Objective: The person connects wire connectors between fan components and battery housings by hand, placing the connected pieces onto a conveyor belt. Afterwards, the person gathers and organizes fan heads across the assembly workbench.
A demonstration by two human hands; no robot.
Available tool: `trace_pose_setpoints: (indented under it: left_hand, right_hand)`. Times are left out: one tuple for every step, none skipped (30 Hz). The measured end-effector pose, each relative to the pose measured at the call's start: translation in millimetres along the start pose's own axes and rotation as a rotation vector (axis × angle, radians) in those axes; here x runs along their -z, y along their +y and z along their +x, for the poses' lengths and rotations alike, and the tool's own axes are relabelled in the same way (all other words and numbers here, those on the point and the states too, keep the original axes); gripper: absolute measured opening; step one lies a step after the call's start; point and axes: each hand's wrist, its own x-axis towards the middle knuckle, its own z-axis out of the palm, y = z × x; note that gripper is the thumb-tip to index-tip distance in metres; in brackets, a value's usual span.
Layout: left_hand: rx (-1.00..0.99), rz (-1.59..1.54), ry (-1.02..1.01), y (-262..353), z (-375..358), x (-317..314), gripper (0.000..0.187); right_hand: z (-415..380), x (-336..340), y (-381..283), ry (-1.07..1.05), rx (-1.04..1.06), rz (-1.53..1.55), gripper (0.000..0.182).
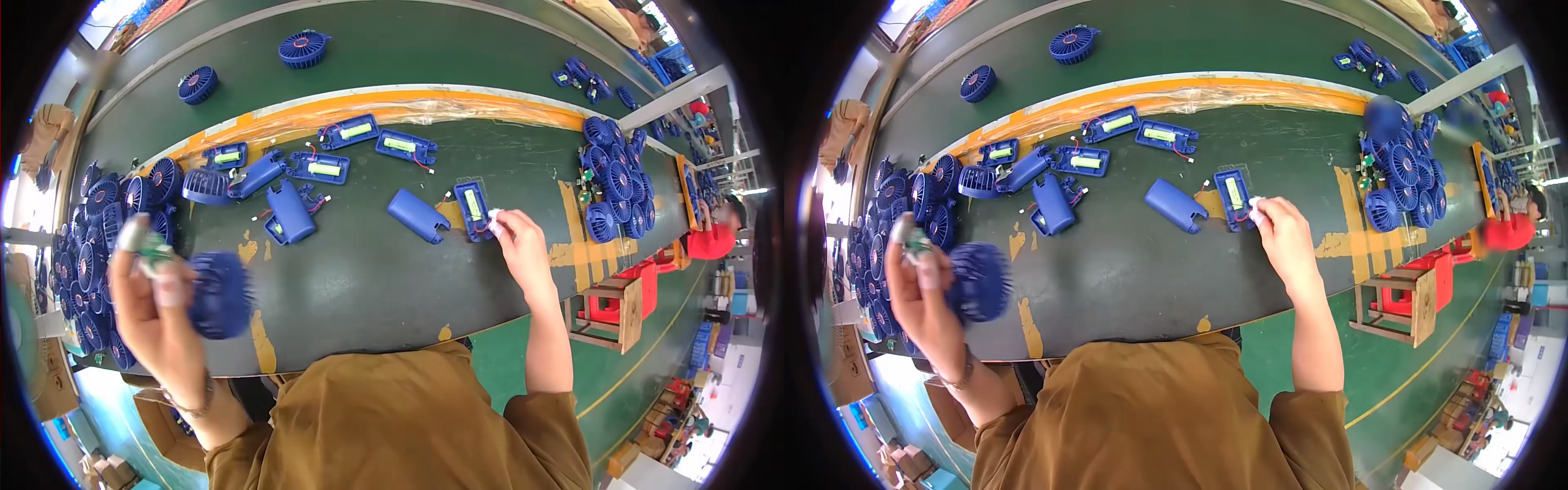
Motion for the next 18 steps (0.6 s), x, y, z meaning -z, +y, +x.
trace_pose_setpoints:
  left_hand:
    - [0.019,-0.062,-0.068,1,-8,-9,0.046]
    - [0.062,-0.100,-0.193,5,-16,-18,0.047]
    - [0.073,-0.167,-0.291,2,-22,-27,0.046]
    - [0.091,-0.231,-0.390,-1,-27,-37,0.046]
    - [0.106,-0.236,-0.584,-5,-24,-34,0.042]
    - [0.054,-0.213,-0.647,-7,-23,-39,0.041]
    - [0.004,-0.188,-0.711,-7,-23,-47,0.039]
    - [0.037,-0.209,-0.757,-6,-24,-54,0.039]
    - [0.069,-0.228,-0.800,-5,-24,-59,0.039]
    - [0.093,-0.262,-0.853,-11,-25,-65,0.042]
    - [-0.016,-0.264,-0.837,-17,-28,-73,0.047]
    - [0.000,-0.254,-0.868,-14,-25,-76,0.050]
    - [0.019,-0.245,-0.900,-11,-25,-78,0.053]
    - [0.053,-0.267,-0.832,-16,-31,-80,0.052]
    - [0.133,-0.312,-0.763,-21,-37,-81,0.050]
    - [0.213,-0.356,-0.692,-25,-43,-81,0.048]
    - [0.292,-0.399,-0.620,-28,-46,-80,0.046]
    - [0.230,-0.379,-0.629,-28,-44,-79,0.040]
  right_hand:
    - [-1,3,-3,-0.013,0.018,-0.024,0.013]
    - [-2,6,-8,-0.028,0.035,-0.048,0.013]
    - [-5,7,-12,-0.047,0.049,-0.071,0.014]
    - [-6,6,-14,-0.090,-0.080,0.026,0.011]
    - [-9,6,-21,-0.058,-0.062,0.073,0.010]
    - [-10,8,-34,-0.027,-0.045,0.120,0.010]
    - [-11,7,-41,0.003,-0.029,0.170,0.010]
    - [-11,6,-37,-0.007,0.134,0.056,0.011]
    - [-10,1,-38,-0.024,0.135,0.153,0.012]
    - [-7,-5,-41,-0.040,0.140,0.254,0.013]
    - [-4,-12,-45,-0.057,0.144,0.356,0.014]
    - [0,-19,-49,-0.109,0.078,0.568,0.012]
    - [5,-24,-54,-0.164,0.006,0.778,0.009]
    - [9,-29,-59,-0.219,-0.072,0.985,0.007]
    - [12,-34,-64,-0.273,-0.153,1.190,0.006]
    - [12,-39,-69,-0.276,-0.179,1.283,0.003]
    - [10,-41,-72,-0.311,-0.238,1.312,0.004]
    - [8,-42,-74,-0.345,-0.299,1.340,0.006]
